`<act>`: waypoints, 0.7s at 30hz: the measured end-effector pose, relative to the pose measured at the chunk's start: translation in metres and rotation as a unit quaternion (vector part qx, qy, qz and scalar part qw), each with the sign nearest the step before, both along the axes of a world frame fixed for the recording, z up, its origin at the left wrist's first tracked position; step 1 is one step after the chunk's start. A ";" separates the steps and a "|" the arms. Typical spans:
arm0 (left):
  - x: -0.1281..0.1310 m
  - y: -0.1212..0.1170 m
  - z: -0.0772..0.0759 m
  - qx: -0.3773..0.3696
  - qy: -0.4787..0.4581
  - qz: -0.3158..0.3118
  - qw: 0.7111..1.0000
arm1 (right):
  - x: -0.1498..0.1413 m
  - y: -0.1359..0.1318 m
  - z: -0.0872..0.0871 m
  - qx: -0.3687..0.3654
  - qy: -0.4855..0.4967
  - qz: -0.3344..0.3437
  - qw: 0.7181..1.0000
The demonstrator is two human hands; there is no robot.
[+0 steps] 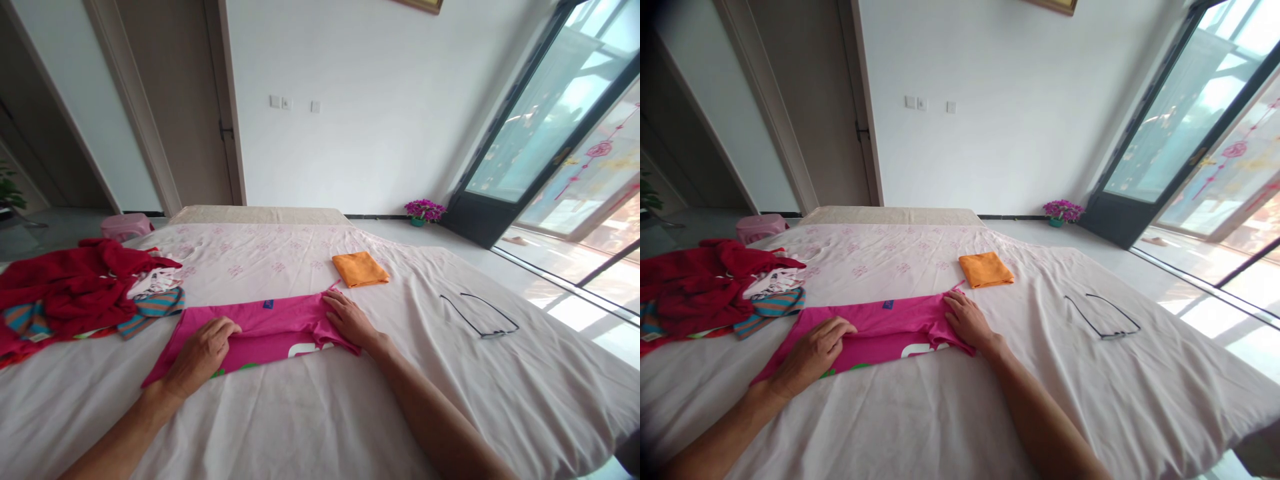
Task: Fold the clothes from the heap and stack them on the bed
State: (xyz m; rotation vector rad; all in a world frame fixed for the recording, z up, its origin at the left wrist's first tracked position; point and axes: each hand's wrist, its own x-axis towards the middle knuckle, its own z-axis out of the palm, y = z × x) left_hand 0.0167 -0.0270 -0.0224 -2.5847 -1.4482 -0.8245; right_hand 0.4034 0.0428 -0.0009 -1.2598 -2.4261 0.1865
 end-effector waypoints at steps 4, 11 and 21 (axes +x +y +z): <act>-0.002 0.001 -0.001 0.004 0.002 0.013 1.000 | 0.000 0.000 -0.001 0.002 0.001 0.001 1.000; -0.006 0.001 -0.001 0.013 0.011 0.042 0.999 | 0.000 -0.001 -0.001 0.000 -0.001 -0.003 1.000; -0.010 0.003 -0.004 0.018 -0.002 0.070 0.997 | 0.002 0.001 -0.003 0.010 0.019 0.011 1.000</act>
